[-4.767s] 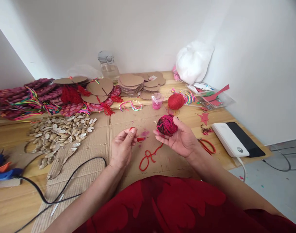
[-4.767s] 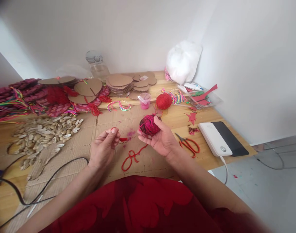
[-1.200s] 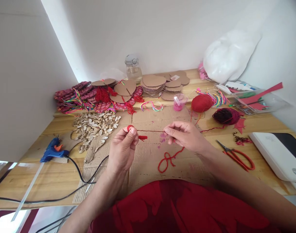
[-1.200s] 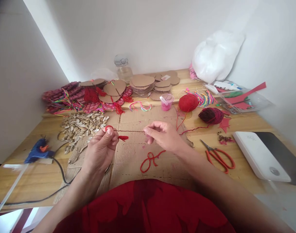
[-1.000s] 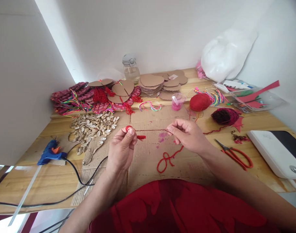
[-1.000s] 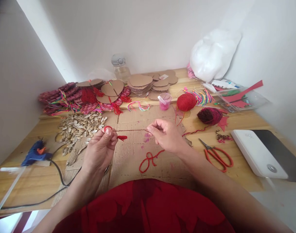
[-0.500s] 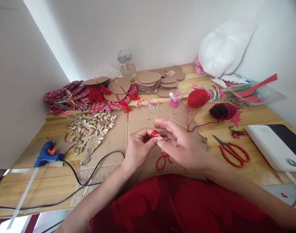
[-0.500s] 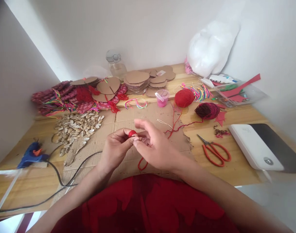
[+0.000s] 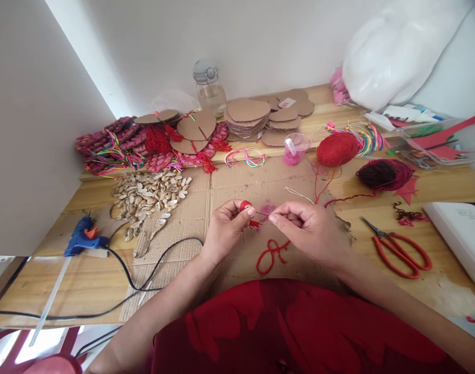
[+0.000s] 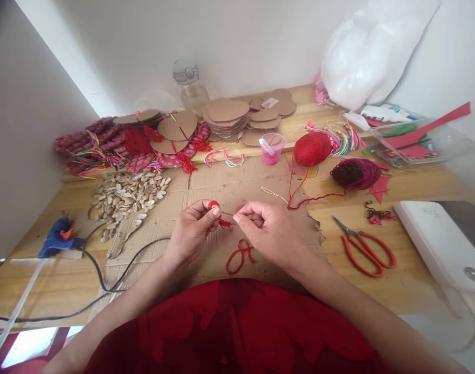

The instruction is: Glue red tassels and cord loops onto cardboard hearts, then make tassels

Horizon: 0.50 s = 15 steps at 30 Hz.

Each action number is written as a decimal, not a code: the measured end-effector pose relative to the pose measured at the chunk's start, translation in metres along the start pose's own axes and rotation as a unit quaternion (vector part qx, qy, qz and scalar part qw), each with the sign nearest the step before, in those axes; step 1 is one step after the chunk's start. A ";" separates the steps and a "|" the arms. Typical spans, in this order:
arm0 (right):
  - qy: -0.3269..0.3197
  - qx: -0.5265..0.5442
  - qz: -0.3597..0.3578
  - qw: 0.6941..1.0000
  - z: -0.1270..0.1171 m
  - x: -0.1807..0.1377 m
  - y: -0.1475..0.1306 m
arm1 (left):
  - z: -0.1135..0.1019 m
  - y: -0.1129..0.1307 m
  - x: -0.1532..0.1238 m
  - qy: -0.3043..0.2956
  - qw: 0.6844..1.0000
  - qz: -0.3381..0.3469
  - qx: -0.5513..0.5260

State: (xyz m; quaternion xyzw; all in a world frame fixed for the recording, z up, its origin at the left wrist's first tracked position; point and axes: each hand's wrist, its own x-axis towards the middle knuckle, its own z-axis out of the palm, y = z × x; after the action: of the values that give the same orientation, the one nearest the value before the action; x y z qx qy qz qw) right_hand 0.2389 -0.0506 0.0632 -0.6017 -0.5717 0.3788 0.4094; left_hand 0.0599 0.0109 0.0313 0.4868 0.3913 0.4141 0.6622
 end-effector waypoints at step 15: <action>0.096 -0.153 -0.146 0.973 -0.005 -0.001 0.004 | 0.000 0.006 -0.002 0.020 0.995 0.058 0.076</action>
State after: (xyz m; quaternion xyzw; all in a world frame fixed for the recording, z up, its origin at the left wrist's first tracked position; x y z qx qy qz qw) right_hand 0.2451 -0.0515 0.0617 -0.6006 -0.6628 0.1635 0.4161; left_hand 0.0580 0.0100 0.0375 0.5493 0.4054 0.4306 0.5904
